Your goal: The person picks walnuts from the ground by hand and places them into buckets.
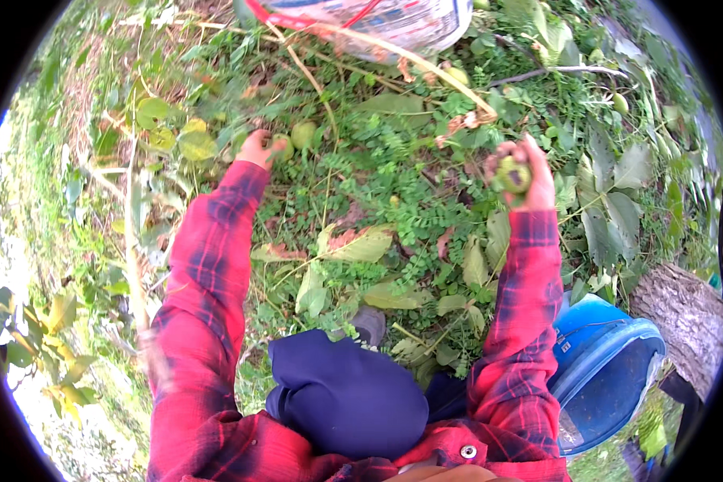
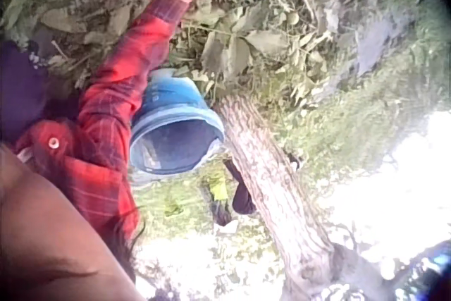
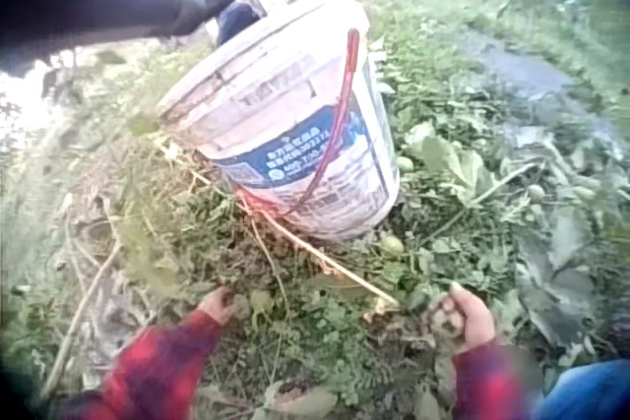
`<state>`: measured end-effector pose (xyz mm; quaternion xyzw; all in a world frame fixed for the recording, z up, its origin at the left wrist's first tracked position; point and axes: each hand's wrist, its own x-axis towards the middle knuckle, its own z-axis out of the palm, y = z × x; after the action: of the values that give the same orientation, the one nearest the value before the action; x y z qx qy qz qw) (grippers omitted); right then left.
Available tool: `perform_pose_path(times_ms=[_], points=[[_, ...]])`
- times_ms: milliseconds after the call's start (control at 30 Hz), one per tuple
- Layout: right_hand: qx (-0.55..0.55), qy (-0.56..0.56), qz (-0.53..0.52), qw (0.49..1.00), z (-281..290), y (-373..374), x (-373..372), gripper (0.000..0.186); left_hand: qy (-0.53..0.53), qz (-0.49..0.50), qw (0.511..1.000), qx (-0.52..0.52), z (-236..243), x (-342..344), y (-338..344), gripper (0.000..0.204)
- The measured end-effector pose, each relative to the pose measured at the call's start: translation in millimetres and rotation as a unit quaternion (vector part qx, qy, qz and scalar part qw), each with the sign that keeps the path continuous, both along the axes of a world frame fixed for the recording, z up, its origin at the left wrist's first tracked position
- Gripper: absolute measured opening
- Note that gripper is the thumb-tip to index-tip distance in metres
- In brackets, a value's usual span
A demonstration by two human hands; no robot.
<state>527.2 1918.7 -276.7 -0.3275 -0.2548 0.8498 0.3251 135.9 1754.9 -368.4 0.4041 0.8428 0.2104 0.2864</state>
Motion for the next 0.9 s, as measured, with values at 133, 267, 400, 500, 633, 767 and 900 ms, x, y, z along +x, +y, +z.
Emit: perform_pose_path(times_ms=[133,267,400,500,633,767,900], points=[[0.383,-0.420,-0.008,0.823,13,59,-56,0.018,0.115,-0.042,0.985,-0.119,-16,45,40,0.071],[0.520,-0.717,0.151,0.439,-17,97,-112,0.015,0.147,-0.088,0.983,-0.068,14,81,45,0.072],[0.393,-0.769,0.272,0.423,-43,100,-124,0.028,0.254,-0.080,0.956,-0.119,4,98,60,0.051],[0.373,-0.764,0.287,0.441,-48,101,-116,0.044,0.251,-0.114,0.956,-0.104,-5,90,54,0.053],[0.422,-0.507,-0.031,0.751,-65,83,-66,0.052,0.233,-0.102,0.965,-0.055,-5,96,58,0.059],[0.058,0.000,-0.162,0.985,-34,26,-30,0.042,0.226,-0.130,0.965,0.016,-3,77,43,0.056],[-0.036,0.177,-0.087,0.980,8,-23,-2,0.056,0.148,-0.049,0.984,0.087,-7,74,27,0.045]])
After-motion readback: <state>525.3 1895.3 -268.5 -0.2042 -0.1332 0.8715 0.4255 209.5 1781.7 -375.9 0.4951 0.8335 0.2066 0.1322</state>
